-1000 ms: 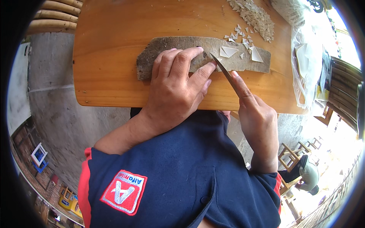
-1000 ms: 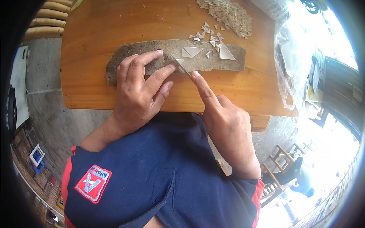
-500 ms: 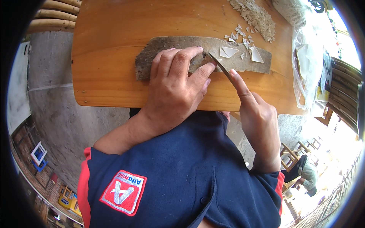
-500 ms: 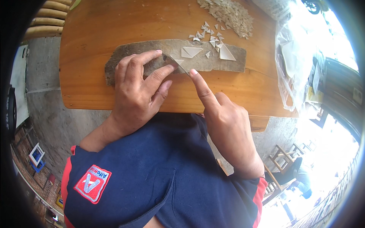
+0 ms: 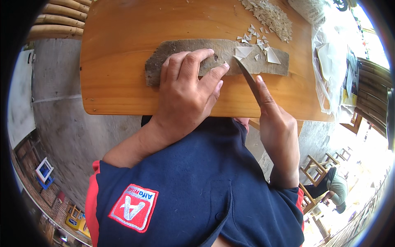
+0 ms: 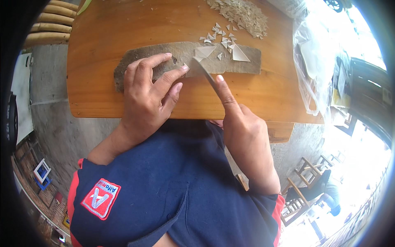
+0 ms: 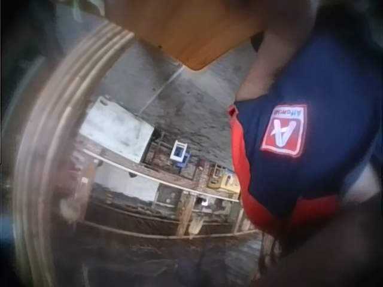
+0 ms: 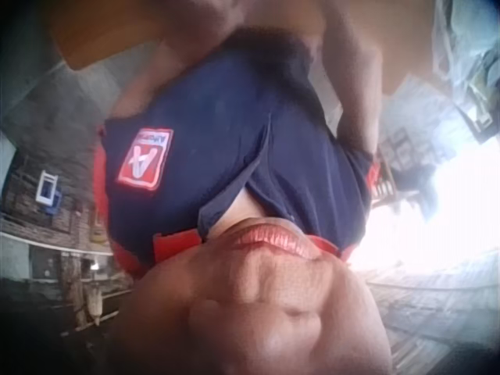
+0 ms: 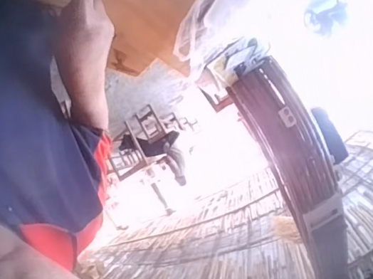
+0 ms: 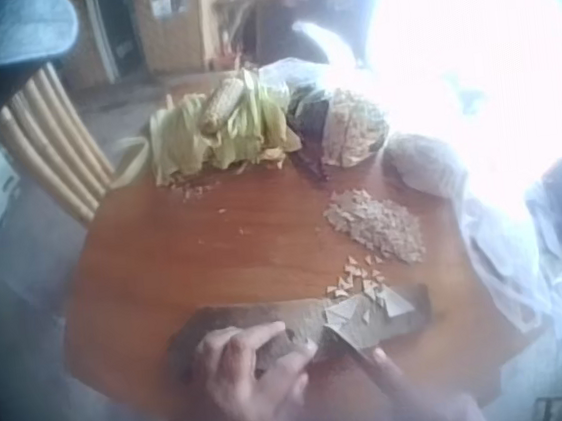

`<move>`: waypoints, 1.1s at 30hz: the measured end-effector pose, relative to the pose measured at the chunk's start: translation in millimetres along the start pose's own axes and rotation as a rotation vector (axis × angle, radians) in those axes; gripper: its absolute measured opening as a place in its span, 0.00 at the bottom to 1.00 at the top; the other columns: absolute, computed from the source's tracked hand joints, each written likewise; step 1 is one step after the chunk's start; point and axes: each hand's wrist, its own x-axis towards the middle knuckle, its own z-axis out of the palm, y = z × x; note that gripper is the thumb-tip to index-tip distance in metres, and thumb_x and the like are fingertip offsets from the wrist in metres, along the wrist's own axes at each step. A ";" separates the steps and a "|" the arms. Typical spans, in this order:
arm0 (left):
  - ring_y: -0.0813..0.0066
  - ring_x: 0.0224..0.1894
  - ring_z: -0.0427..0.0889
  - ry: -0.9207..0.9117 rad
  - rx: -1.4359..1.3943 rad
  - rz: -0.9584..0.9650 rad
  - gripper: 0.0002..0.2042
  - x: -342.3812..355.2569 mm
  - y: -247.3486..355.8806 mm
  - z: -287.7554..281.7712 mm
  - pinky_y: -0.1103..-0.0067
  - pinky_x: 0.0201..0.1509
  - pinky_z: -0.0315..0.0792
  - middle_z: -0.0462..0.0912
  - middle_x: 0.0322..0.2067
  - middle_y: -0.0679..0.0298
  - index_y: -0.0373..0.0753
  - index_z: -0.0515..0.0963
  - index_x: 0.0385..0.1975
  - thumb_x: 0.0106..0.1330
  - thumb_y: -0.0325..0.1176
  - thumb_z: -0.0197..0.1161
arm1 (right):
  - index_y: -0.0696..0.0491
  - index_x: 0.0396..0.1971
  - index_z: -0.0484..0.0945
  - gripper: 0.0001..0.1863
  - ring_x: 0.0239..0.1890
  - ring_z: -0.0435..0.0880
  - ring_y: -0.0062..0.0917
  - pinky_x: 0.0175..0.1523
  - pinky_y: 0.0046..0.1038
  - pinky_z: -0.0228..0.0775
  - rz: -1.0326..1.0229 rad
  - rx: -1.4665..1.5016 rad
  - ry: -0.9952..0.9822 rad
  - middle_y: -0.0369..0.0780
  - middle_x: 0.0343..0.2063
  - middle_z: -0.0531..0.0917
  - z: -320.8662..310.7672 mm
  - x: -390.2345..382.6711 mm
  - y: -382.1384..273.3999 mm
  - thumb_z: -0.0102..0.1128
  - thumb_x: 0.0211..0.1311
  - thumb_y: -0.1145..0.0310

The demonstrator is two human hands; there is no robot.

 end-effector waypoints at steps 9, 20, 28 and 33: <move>0.58 0.56 0.74 -0.006 0.001 -0.003 0.18 1.9 0.6 0.0 0.64 0.63 0.68 0.79 0.56 0.59 0.46 0.85 0.54 0.62 0.31 0.71 | 0.44 0.73 0.70 0.39 0.27 0.85 0.40 0.34 0.42 0.76 0.016 0.088 -0.014 0.47 0.25 0.83 2.0 -8.1 -0.9 0.70 0.60 0.77; 0.56 0.56 0.76 0.004 -0.088 0.005 0.19 0.9 -3.9 -3.3 0.64 0.61 0.71 0.79 0.56 0.57 0.45 0.85 0.54 0.61 0.29 0.71 | 0.43 0.74 0.67 0.43 0.25 0.84 0.41 0.33 0.42 0.76 -0.009 0.094 0.008 0.47 0.24 0.81 1.6 -7.1 -1.4 0.70 0.58 0.79; 0.55 0.56 0.76 -0.012 -0.072 0.016 0.16 1.1 -3.5 -5.2 0.65 0.61 0.72 0.79 0.56 0.57 0.44 0.88 0.50 0.61 0.28 0.71 | 0.48 0.76 0.64 0.42 0.23 0.84 0.38 0.31 0.41 0.77 0.008 0.106 -0.022 0.45 0.22 0.79 13.9 -4.8 -15.2 0.60 0.60 0.85; 0.56 0.56 0.76 0.009 -0.077 0.026 0.16 0.2 -4.9 -2.4 0.65 0.61 0.72 0.79 0.56 0.57 0.43 0.88 0.49 0.60 0.27 0.71 | 0.48 0.76 0.64 0.41 0.20 0.82 0.36 0.28 0.40 0.77 0.033 0.070 -0.042 0.44 0.19 0.78 18.2 -7.1 -17.8 0.58 0.60 0.85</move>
